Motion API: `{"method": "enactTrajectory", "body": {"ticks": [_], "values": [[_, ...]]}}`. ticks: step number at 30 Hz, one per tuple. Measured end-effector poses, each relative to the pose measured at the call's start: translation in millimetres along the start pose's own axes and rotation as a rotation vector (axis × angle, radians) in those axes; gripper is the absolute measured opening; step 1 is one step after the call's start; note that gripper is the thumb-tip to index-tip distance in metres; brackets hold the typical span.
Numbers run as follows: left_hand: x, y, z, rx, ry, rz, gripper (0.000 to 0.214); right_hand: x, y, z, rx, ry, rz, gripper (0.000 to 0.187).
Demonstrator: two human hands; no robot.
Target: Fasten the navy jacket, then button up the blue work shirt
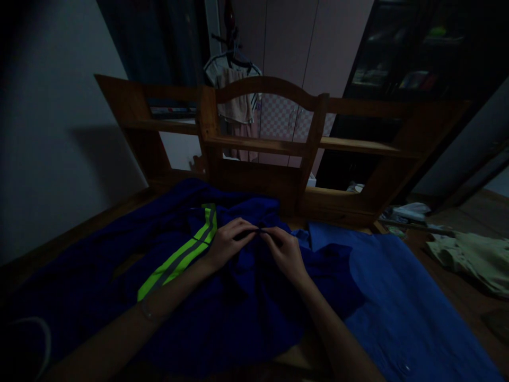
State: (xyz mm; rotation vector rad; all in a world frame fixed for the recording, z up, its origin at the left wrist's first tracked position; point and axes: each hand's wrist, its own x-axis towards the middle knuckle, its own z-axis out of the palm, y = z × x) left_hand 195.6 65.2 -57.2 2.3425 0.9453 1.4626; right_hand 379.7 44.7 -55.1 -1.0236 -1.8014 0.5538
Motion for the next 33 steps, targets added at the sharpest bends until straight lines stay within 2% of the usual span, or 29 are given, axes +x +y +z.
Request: {"method": "enactTrajectory", "body": {"ticks": [5, 8, 13, 21, 33], "values": [[-0.8, -1.7, 3.1, 0.051, 0.051, -0.017, 0.017, -2.0, -4.4, 8.0, -0.086, 0.043, -0.052, 0.053], [-1.5, -0.4, 4.0, 0.070, 0.093, -0.025, 0.019, -1.2, -5.3, 8.0, -0.188, 0.013, -0.124, 0.046], [-2.1, 1.7, 5.1, 0.093, 0.123, -0.058, 0.019, 0.2, -1.1, 7.2, -0.200, -0.002, -0.226, 0.032], [-2.1, 1.0, 5.5, 0.097, 0.146, -0.018, 0.021, -0.4, 0.5, 8.3, -0.241, 0.032, -0.246, 0.026], [2.3, 0.5, -2.5, 0.184, 0.003, 0.078, 0.016, -5.1, -0.2, 6.7, -0.337, 0.079, -0.202, 0.019]]}}
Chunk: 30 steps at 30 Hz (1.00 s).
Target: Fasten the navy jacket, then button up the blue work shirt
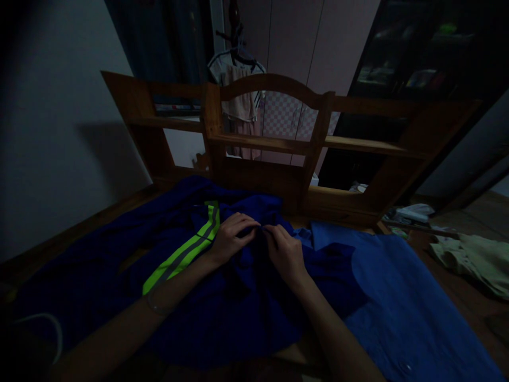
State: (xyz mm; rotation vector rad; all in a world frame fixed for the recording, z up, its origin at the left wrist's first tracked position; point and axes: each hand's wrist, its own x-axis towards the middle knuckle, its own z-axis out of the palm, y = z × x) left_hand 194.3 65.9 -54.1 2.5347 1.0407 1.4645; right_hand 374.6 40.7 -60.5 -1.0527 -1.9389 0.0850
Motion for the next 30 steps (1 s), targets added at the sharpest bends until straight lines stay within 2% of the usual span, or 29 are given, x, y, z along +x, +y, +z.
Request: {"method": "enactTrajectory", "body": {"ticks": [7, 13, 18, 24, 26, 30], "values": [[1, 0, -0.4, -0.032, -0.071, 0.019, 0.016, 6, -3, -8, 0.119, -0.021, 0.048, 0.018], [3, 8, -3.5, -0.179, -0.031, -0.048, 0.015, 13, -1, -17, 0.298, -0.132, 0.074, 0.015], [4, 12, -4.8, -0.238, 0.017, -0.072, 0.014, 12, 1, -16, 0.314, -0.125, 0.149, 0.022], [3, 12, -5.0, -0.197, 0.017, -0.078, 0.010, 11, 5, -16, 0.310, -0.120, 0.146, 0.022], [3, 13, -4.5, -0.200, 0.015, -0.080, 0.010, 10, 4, -15, 0.310, -0.149, 0.142, 0.021], [5, 14, -2.5, -0.271, 0.005, -0.114, 0.012, 4, -2, -5, 0.353, -0.293, 0.079, 0.018]]}}
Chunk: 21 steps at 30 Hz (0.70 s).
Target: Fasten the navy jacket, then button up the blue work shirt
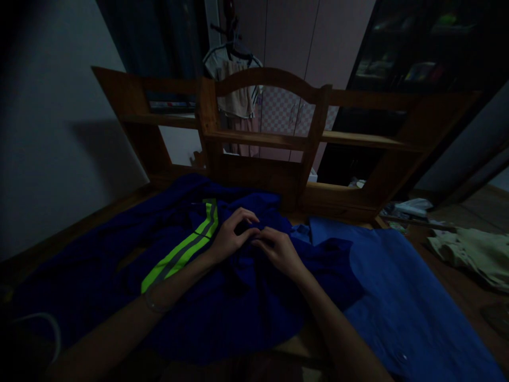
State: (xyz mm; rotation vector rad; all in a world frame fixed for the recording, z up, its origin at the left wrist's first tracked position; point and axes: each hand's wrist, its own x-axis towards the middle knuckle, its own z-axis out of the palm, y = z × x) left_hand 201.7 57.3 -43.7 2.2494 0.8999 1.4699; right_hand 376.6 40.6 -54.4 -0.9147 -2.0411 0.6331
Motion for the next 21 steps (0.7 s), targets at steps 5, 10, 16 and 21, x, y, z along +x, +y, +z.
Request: {"method": "enactTrajectory", "body": {"ticks": [5, 10, 16, 21], "values": [[1, 1, 0.9, 0.049, 0.083, -0.012, 0.010, 0, 3, 11, 0.063, 0.002, 0.044, 0.020], [-1, 3, -1.4, 0.133, 0.231, -0.032, 0.006, 6, 10, -2, 0.146, 0.252, 0.217, 0.027], [-3, 4, -0.3, 0.216, 0.189, 0.039, 0.009, 7, 18, -6, 0.282, 0.355, 0.303, 0.032], [-3, -2, 3.1, 0.244, 0.109, 0.064, 0.010, 5, 15, -4, 0.208, 0.388, 0.234, 0.027]]}}
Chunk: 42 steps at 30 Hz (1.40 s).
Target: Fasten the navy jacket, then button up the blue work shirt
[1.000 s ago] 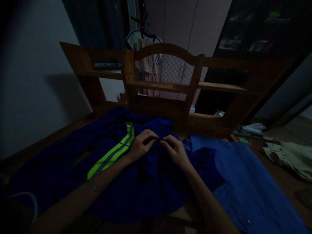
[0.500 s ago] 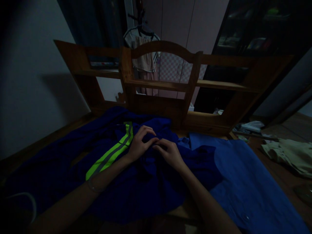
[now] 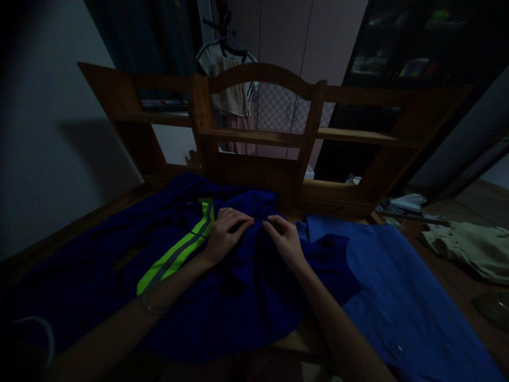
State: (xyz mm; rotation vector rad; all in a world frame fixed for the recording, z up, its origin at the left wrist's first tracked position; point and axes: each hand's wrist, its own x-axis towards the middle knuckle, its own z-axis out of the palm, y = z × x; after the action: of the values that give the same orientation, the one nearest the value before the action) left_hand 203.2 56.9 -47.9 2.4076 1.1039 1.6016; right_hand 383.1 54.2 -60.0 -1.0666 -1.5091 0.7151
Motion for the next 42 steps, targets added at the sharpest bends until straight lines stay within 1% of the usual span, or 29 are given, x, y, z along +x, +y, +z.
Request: {"method": "enactTrajectory", "body": {"ticks": [3, 6, 8, 10, 14, 18, 22, 26, 32, 34, 37, 42], "values": [[-1, -1, 2.2, -0.006, -0.030, 0.030, 0.010, -4, -9, 0, -0.151, -0.018, -0.172, 0.018], [-2, -2, 3.7, 0.004, -0.044, 0.053, 0.010, -10, -21, 1, -0.311, -0.035, -0.339, 0.018], [-3, -4, 4.7, 0.021, -0.037, 0.055, 0.012, -13, -26, 1, -0.358, -0.053, -0.380, 0.019], [-4, -6, 5.4, 0.038, -0.037, 0.059, 0.013, -15, -29, 2, -0.383, -0.055, -0.384, 0.018], [-3, -8, 5.9, 0.040, -0.070, 0.094, 0.011, -15, -29, 4, -0.409, 0.004, -0.372, 0.013], [-2, -4, 5.4, 0.035, -0.105, 0.107, 0.010, -14, -24, 4, -0.399, 0.043, -0.319, 0.012], [-2, -2, 5.2, 0.036, -0.109, 0.102, 0.011, -12, -21, 2, -0.292, 0.065, -0.202, 0.017], [-2, -2, 5.5, 0.017, -0.091, 0.100, 0.011, -5, -15, -1, -0.109, 0.070, -0.044, 0.023], [-2, 0, 5.3, -0.024, -0.082, 0.097, 0.011, 2, -8, -6, 0.215, 0.081, 0.262, 0.029], [-2, 1, 4.3, -0.025, -0.077, 0.081, 0.011, 2, -8, -6, 0.306, 0.084, 0.332, 0.030], [-2, 4, 1.5, -0.033, -0.085, 0.048, 0.015, 3, -8, -6, 0.389, 0.078, 0.361, 0.031], [-2, 7, -2.9, -0.077, -0.105, -0.006, 0.020, 3, -5, -7, 0.459, 0.106, 0.326, 0.031]]}}
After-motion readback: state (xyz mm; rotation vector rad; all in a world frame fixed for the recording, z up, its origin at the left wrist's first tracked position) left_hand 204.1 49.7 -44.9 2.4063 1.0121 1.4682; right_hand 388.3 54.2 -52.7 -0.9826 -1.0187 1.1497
